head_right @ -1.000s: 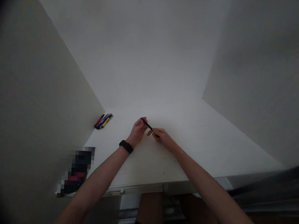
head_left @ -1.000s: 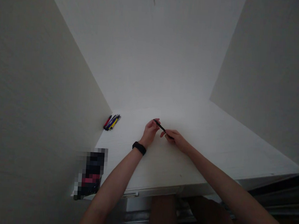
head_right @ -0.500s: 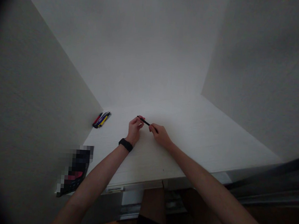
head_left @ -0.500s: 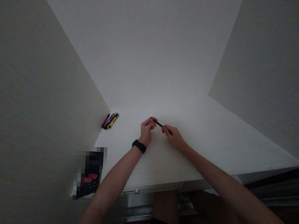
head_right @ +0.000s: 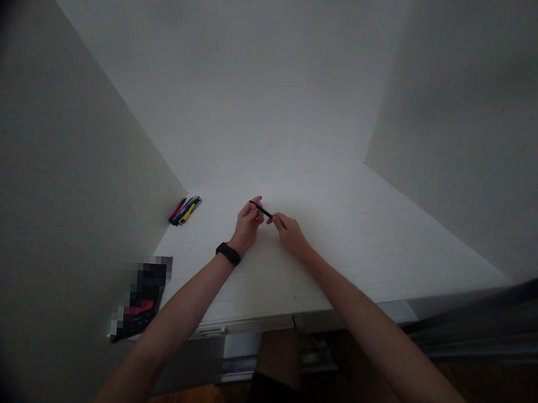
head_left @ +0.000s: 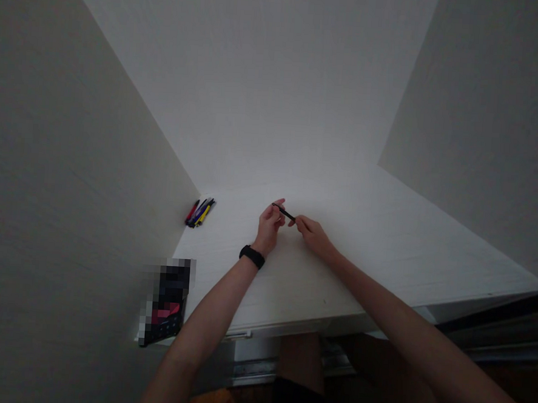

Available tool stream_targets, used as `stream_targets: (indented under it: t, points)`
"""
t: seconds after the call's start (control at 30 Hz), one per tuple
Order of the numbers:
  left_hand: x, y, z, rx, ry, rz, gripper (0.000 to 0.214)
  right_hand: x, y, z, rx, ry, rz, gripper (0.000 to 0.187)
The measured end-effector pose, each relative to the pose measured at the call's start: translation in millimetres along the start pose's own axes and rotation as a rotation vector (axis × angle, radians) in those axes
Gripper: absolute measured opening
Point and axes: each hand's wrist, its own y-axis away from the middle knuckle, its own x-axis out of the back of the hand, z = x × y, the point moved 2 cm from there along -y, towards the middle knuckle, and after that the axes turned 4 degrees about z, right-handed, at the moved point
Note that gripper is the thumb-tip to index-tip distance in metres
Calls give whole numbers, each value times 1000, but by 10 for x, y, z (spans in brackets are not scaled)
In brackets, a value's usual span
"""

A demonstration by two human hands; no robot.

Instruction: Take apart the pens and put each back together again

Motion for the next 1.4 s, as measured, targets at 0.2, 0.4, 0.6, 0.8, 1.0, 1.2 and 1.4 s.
stream_targets:
  t: [0.2,0.4,0.6,0.8,1.0,1.2,1.4]
  points:
    - [14,-17,-1,-18,-77,86,35,-11,10,74,21,43,36,11]
    - [-69,33,27,27,-33,-66,38,-10,-17,63,32,71,46,19]
    - [-53,30,26,-15,-105,-51,45,-3,-2,48,58,106,41,23]
    - [-53,18,-5,-49,-103,-20,39,-15,22,66,28,175,97,14]
    - [-61,39,25,-44,-114,-52,43,-23,3,23,147,257,101,24]
    - [-40,22,19,-104,-197,26,45,-34,41,53,38,377,114,21]
    - [-84,69,38,-61,-149,-127,43,-32,21,19,151,355,173,30]
